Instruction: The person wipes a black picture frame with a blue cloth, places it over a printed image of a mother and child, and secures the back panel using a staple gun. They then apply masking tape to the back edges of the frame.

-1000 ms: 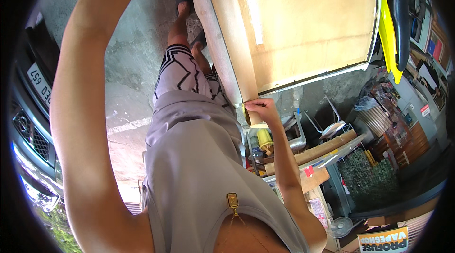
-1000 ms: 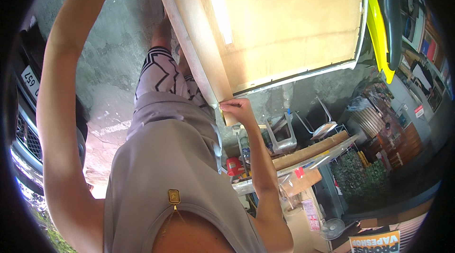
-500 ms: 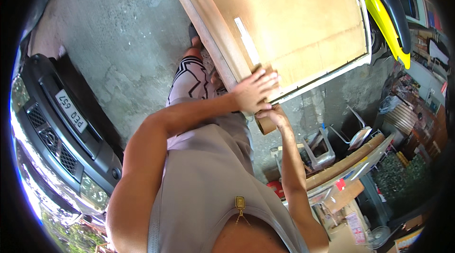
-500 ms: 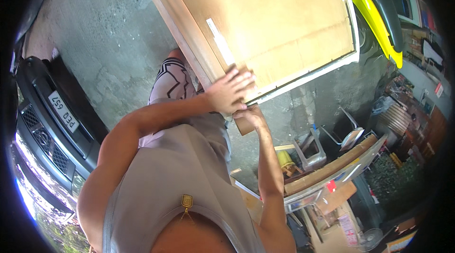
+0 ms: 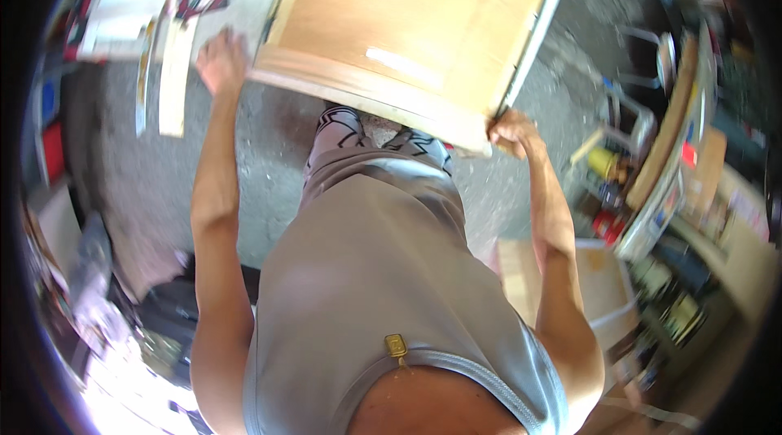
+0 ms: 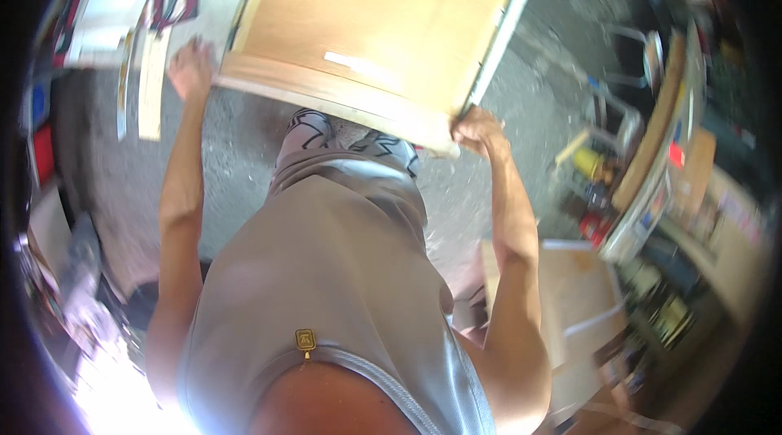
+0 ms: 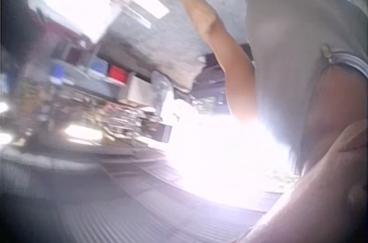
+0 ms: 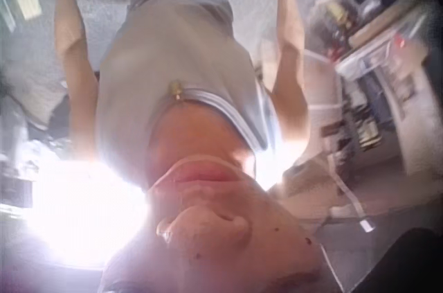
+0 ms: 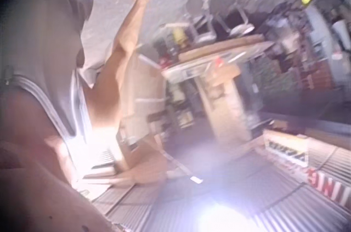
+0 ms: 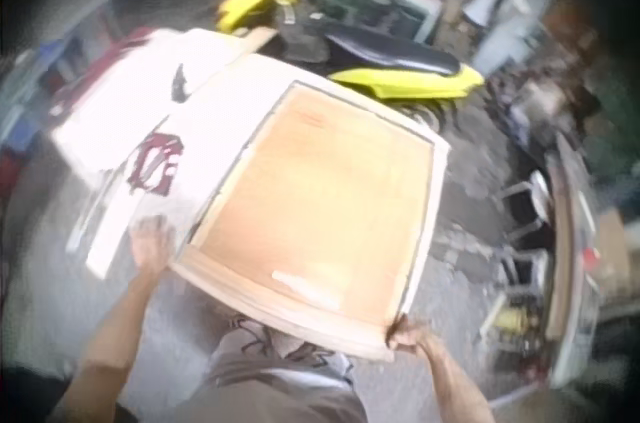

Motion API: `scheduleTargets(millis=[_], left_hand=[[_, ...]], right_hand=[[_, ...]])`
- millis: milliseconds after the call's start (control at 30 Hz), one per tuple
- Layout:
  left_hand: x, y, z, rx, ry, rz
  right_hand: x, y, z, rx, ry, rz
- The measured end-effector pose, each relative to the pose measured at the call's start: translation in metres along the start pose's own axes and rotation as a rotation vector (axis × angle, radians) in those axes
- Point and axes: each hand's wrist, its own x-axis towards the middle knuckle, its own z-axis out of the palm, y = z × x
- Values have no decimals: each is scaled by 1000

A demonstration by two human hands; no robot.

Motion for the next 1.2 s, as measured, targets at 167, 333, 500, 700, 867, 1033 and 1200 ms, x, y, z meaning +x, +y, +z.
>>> scheduleTargets(millis=[167,333,500,700,867,1033,1200], left_hand=[[-20,11,-29,-469,-255,236],[-5,6,-35,-534,-431,164],[3,6,-38,-493,-474,246],[13,18,-46,-432,-442,234],[16,20,-31,-415,-438,148],[8,22,-23,-231,-305,120],[1,31,-31,-244,-249,116]], right_hand=[[-23,36,55,-220,672,-192],[-31,41,90,-185,962,-292],[-25,45,95,-216,1016,-348],[-23,40,83,-177,995,-340],[-17,39,77,-120,952,-294],[-14,30,73,-160,936,-151],[-15,21,73,-137,996,-94]])
